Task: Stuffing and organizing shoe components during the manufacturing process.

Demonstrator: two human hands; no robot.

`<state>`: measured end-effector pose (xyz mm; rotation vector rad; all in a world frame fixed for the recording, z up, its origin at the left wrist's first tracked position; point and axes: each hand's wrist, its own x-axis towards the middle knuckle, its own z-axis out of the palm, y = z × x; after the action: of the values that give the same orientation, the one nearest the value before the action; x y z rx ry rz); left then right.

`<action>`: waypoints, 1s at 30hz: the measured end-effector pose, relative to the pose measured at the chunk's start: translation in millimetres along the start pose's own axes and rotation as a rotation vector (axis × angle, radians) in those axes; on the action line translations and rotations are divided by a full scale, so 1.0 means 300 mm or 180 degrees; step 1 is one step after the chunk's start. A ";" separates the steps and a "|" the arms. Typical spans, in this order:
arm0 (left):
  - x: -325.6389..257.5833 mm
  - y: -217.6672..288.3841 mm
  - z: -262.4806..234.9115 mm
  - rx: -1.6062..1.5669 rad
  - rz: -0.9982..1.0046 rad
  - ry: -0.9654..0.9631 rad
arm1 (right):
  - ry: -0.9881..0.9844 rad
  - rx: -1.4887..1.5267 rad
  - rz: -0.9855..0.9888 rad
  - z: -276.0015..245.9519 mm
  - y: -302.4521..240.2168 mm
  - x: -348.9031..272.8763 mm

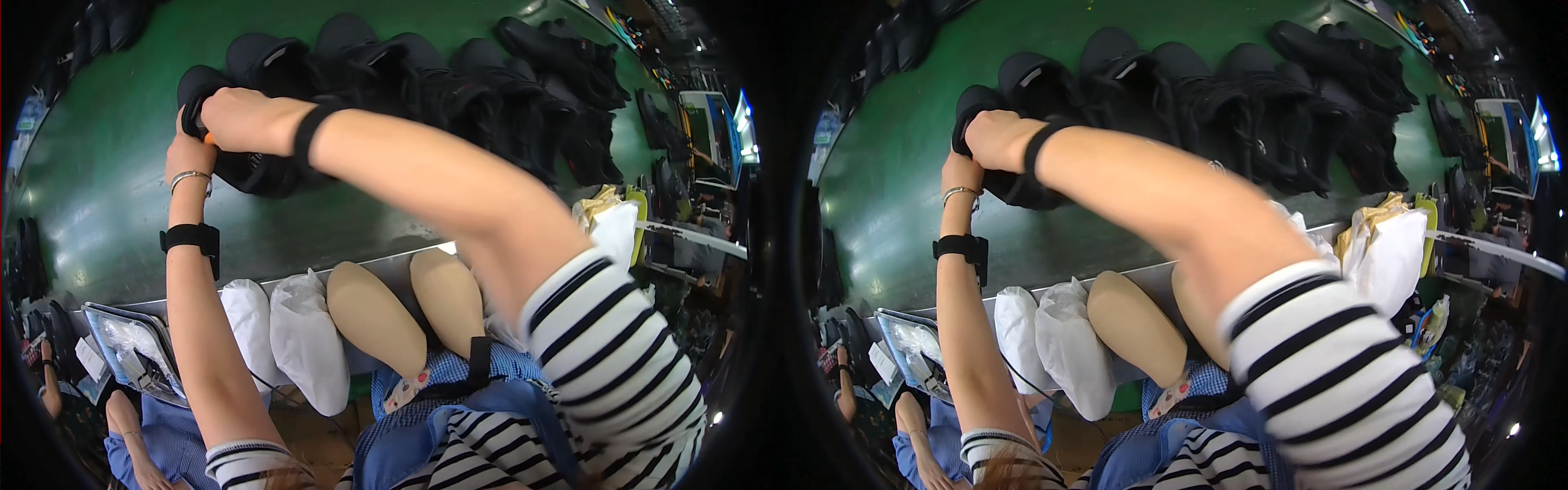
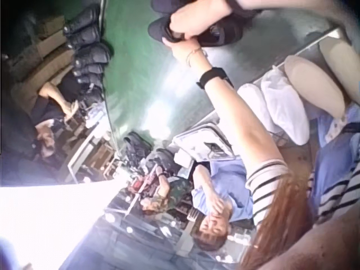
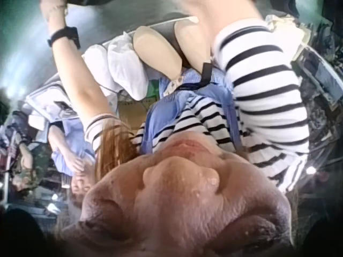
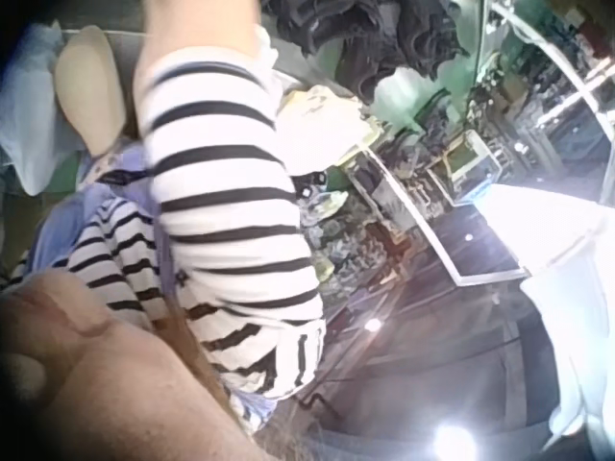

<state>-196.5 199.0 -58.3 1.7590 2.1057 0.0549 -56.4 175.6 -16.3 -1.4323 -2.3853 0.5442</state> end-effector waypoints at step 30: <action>-0.600 0.242 0.113 0.1430 0.2304 0.0481 | 0.0451 -0.0804 0.1209 -0.494 0.172 -1.337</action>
<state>-93.8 35.3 -20.3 2.7864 1.5311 -0.0978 231.6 -134.2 64.1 -1.9825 -2.1386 0.2175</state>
